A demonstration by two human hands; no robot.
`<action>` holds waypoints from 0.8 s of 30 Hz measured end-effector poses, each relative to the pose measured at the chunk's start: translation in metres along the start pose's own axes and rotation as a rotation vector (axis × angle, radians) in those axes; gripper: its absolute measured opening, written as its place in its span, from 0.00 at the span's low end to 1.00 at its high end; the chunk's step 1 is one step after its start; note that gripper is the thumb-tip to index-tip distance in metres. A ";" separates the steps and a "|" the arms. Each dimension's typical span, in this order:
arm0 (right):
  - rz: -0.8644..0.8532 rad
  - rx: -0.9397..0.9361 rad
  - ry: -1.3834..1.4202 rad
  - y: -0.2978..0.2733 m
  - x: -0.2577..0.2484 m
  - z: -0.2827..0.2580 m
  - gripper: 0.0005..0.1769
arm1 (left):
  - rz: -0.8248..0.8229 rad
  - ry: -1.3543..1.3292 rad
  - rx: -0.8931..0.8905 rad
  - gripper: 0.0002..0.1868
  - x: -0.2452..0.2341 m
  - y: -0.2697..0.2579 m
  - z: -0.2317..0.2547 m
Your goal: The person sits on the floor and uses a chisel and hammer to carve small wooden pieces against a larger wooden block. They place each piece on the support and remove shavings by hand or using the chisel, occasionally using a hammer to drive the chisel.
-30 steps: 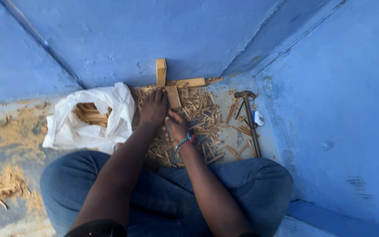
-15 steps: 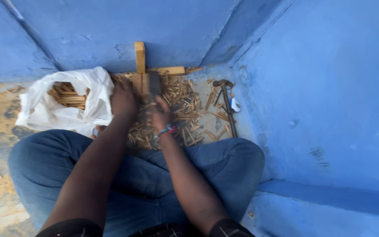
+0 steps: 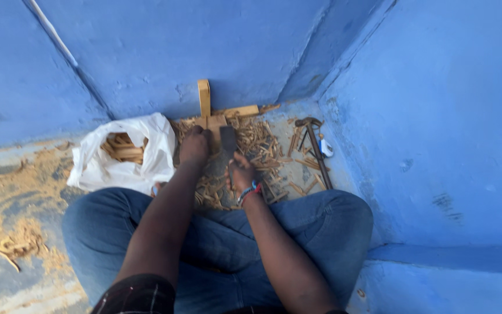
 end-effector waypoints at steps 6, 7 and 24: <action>-0.042 0.064 -0.076 -0.022 0.001 -0.009 0.26 | 0.009 0.008 0.035 0.11 0.006 -0.001 -0.001; -0.038 0.075 -0.073 -0.024 0.002 -0.011 0.26 | 0.009 0.036 0.048 0.11 0.004 -0.001 0.000; -0.049 0.104 -0.113 -0.043 0.006 -0.003 0.26 | -0.144 0.241 0.115 0.24 0.000 -0.003 0.011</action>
Point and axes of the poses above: each hand's wrist, its own y-axis towards the middle knuckle, its own x-axis out of the palm, z = x × y, the point moved 2 cm from there along y, towards the middle knuckle, and after that the axes turned 11 degrees about z, right-handed, at the moved point
